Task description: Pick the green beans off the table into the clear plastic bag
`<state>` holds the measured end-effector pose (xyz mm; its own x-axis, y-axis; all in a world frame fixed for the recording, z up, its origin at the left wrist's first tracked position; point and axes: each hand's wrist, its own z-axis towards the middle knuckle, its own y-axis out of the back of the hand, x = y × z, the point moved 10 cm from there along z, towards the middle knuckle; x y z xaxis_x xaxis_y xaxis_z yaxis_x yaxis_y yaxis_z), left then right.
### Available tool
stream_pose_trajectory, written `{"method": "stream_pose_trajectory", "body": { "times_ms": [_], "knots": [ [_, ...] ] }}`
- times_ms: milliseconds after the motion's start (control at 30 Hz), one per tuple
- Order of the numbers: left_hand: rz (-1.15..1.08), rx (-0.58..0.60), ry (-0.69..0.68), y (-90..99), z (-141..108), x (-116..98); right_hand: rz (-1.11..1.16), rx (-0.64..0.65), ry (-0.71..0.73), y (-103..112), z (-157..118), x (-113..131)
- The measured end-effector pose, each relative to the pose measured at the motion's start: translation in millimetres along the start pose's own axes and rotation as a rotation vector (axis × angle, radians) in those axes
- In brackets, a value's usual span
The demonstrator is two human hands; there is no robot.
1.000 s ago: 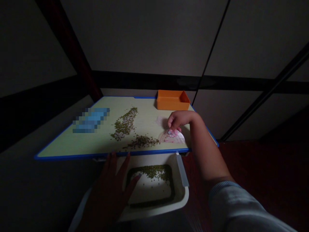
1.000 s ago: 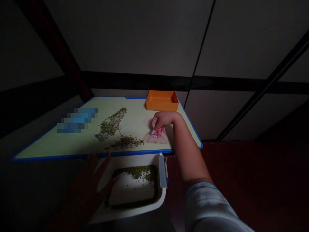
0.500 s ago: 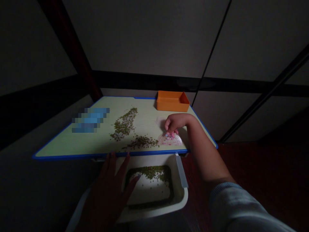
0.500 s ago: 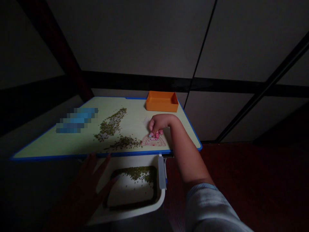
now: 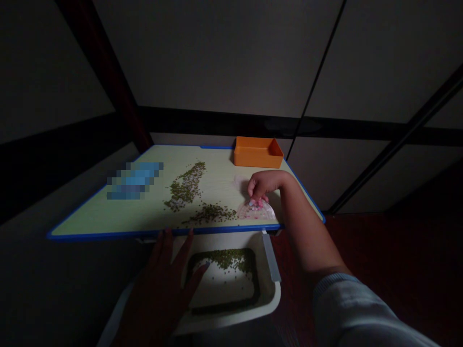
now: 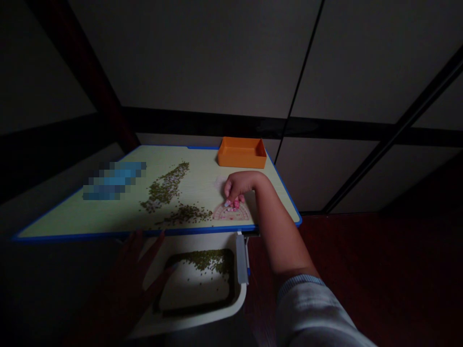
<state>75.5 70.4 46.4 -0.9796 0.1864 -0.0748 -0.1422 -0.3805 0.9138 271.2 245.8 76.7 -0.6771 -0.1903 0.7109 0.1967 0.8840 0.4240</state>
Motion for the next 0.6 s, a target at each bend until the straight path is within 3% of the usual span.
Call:
{"method": "stream_pose_trajectory", "body": {
  "times_ms": [300,600],
  "knots": [
    [0.018,-0.022,-0.037,0.4,0,-3,0.002,-0.017,0.012,3,-3,-1],
    [-0.004,-0.032,-0.025,2.3,-1,-4,-0.034,-0.084,-0.078,14,-7,-10]
  ]
}}
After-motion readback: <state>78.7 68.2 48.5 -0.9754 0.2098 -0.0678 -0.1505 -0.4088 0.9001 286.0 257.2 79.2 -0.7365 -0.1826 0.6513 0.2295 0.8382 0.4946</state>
